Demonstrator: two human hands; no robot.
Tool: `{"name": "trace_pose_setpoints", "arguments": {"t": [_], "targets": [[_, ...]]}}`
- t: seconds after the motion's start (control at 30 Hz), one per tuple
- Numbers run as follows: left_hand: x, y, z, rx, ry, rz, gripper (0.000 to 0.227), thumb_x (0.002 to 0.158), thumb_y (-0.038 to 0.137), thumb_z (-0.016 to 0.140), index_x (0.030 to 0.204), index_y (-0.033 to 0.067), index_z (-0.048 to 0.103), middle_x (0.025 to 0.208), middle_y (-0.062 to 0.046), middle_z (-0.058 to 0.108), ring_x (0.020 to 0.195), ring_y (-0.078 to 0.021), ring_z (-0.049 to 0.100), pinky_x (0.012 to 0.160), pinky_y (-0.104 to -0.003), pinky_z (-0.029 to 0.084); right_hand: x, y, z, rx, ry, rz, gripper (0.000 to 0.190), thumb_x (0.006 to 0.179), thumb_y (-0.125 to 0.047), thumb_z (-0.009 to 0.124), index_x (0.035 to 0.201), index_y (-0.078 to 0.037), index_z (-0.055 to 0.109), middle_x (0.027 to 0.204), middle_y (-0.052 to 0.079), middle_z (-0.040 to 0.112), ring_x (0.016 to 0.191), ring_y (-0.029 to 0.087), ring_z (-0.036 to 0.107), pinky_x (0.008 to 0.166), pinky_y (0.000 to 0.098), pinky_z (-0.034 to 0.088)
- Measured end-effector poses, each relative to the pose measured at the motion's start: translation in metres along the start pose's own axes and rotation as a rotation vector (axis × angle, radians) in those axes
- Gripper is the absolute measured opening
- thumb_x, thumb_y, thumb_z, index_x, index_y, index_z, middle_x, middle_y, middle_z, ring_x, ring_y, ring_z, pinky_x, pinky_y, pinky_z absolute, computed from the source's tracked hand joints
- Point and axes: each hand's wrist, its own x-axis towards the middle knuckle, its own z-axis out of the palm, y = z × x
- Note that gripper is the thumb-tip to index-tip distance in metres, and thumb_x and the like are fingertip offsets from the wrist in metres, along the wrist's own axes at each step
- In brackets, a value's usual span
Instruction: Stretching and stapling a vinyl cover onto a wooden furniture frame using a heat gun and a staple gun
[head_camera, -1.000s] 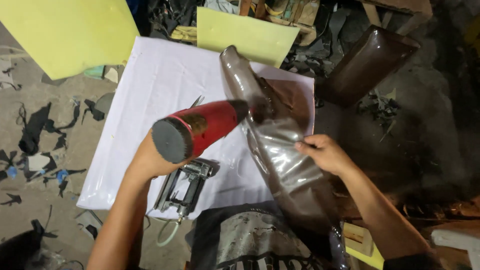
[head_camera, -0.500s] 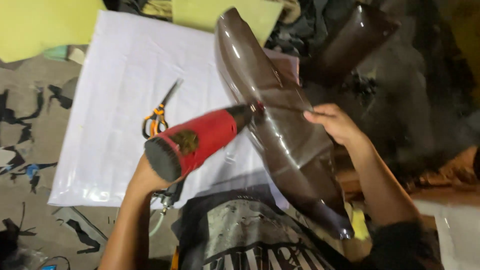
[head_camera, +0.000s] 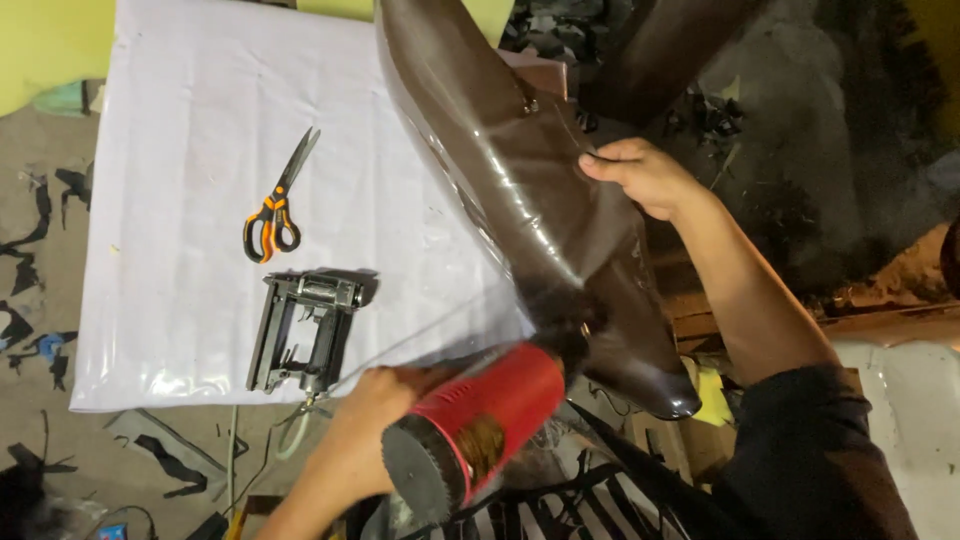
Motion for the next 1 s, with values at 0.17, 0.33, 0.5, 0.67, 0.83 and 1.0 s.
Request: {"name": "trace_pose_setpoints", "arguments": {"t": [0.17,0.33,0.5,0.67,0.83,1.0], "targets": [[0.010,0.035,0.005,0.050,-0.145,-0.108,0.022,0.089,0.022,0.071,0.107,0.0102,0.072,0.101,-0.008,0.078,0.072,-0.0211,0.077,0.063,-0.036,0.064,-0.003,-0.011,0.004,-0.157,0.007,0.014,0.040,0.095,-0.038,0.069,0.124,-0.011,0.075,0.128,0.002,0.076,0.126,0.013,0.066,0.117,0.0325,0.042],[0.012,0.049,-0.005,0.121,-0.222,-0.106,0.037,0.085,0.032,0.074,0.116,0.0122,0.068,0.096,-0.007,0.076,0.078,-0.0280,0.075,0.065,-0.046,0.060,-0.004,-0.005,0.007,-0.118,0.004,0.005,0.037,0.096,-0.036,0.070,0.121,-0.008,0.076,0.123,0.003,0.077,0.119,0.012,0.069,0.108,0.0263,0.049],[0.025,0.057,-0.025,0.139,-0.040,0.016,0.040,0.073,0.033,0.071,0.106,0.0106,0.069,0.091,-0.009,0.075,0.067,-0.0343,0.073,0.052,-0.049,0.054,0.008,0.011,0.005,-0.080,-0.027,-0.070,0.032,0.097,-0.033,0.071,0.115,-0.008,0.078,0.117,0.003,0.078,0.113,0.010,0.068,0.104,0.0215,0.049],[0.023,-0.004,-0.034,0.264,0.161,-0.186,0.024,0.065,0.033,0.078,0.060,0.0172,0.061,0.057,-0.005,0.067,0.055,-0.0282,0.072,0.051,-0.043,0.049,0.002,0.011,0.010,-0.068,-0.004,-0.062,0.033,0.095,-0.035,0.073,0.111,-0.007,0.079,0.107,0.006,0.080,0.094,0.015,0.071,0.087,0.0248,0.053],[0.042,-0.048,-0.100,0.052,0.428,-0.316,0.026,0.068,0.023,0.073,0.062,-0.0007,0.065,0.055,-0.020,0.064,0.064,-0.0492,0.067,0.060,-0.046,0.053,0.039,0.054,-0.009,0.001,0.092,-0.117,0.042,0.089,-0.033,0.087,0.111,0.001,0.075,0.086,0.013,0.071,0.075,0.024,0.069,0.064,0.0421,0.060],[0.056,-0.044,-0.121,0.088,0.383,-0.286,0.018,0.064,0.015,0.075,0.059,0.0019,0.063,0.052,-0.017,0.064,0.062,-0.0461,0.069,0.061,-0.044,0.055,0.024,0.049,0.001,-0.034,0.069,-0.126,0.035,0.090,-0.031,0.085,0.105,0.000,0.079,0.083,0.012,0.072,0.072,0.024,0.071,0.061,0.0387,0.060]]}}
